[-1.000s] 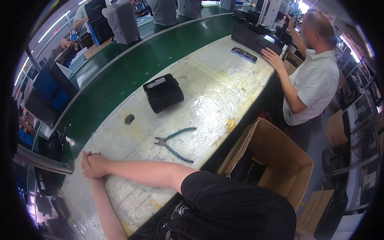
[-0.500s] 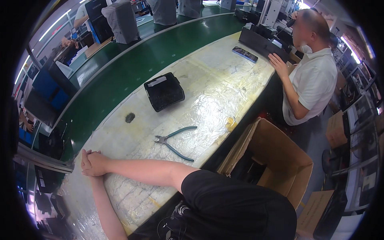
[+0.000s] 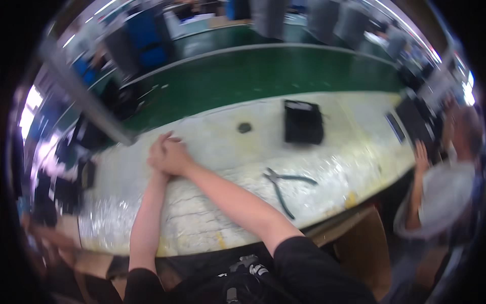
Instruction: Assembling a cooling fan into an electronics housing and securing wire harnesses using cable ties.
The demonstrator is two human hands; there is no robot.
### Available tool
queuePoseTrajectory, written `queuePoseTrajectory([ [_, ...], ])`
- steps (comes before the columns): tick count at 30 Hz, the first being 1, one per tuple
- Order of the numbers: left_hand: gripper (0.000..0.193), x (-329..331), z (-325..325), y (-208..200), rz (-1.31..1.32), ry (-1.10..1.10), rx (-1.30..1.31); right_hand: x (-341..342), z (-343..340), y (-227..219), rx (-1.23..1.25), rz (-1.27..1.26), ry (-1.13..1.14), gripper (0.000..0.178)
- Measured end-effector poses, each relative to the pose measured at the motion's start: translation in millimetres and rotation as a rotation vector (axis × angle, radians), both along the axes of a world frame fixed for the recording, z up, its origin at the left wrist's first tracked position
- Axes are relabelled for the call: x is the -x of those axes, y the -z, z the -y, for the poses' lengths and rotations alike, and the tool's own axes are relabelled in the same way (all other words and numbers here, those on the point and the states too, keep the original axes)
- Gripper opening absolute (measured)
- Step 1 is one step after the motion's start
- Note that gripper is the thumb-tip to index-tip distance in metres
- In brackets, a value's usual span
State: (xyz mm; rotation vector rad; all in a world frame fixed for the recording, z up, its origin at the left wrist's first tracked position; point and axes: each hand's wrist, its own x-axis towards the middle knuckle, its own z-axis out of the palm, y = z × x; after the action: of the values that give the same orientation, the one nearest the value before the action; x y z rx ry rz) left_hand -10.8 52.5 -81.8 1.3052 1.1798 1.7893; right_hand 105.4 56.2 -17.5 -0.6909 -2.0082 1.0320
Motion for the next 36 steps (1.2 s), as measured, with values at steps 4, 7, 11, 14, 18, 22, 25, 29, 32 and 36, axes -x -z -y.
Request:
queuePoseTrajectory([
  [4, 0.046, -33, 32, -64, 0.145, -0.026, 0.152, -3, 13, -21, 0.157, -0.144, -0.158, 0.058],
  [7, 0.061, -39, 51, -97, 0.429, -0.051, 0.316, 0, 26, -27, 0.167, -0.123, -0.149, 0.053],
  [11, 0.065, -50, 51, -104, 0.441, -0.054, 0.349, 3, 19, -15, 0.117, -0.041, -0.057, 0.058],
  [14, 0.066, -29, 49, -78, 0.292, -0.028, 0.338, 3, 24, -22, 0.114, -0.063, -0.067, 0.056],
  [18, 0.062, -22, 48, -78, 0.059, -0.014, 0.369, -3, 21, -23, -0.060, -0.053, 0.004, 0.037],
  [22, 0.057, -38, 41, -94, 0.354, -0.099, 0.356, 6, 1, -2, 0.231, -0.448, 0.063, 0.043],
  [25, 0.067, -28, 28, -113, 0.367, -0.151, 0.397, -5, -14, -5, 0.597, -0.591, 0.135, 0.048],
  [29, 0.094, 35, -44, -121, 0.104, -0.629, 0.368, -9, -12, -16, 0.734, -0.563, -0.018, 0.043],
  [32, 0.106, 116, -102, -109, 0.374, -0.769, 0.427, 4, -8, -15, 0.509, -0.452, 0.050, 0.041],
  [36, 0.108, 220, -144, -94, 0.885, -0.791, 0.301, 16, 9, -25, 0.566, -0.436, -0.031, 0.041],
])
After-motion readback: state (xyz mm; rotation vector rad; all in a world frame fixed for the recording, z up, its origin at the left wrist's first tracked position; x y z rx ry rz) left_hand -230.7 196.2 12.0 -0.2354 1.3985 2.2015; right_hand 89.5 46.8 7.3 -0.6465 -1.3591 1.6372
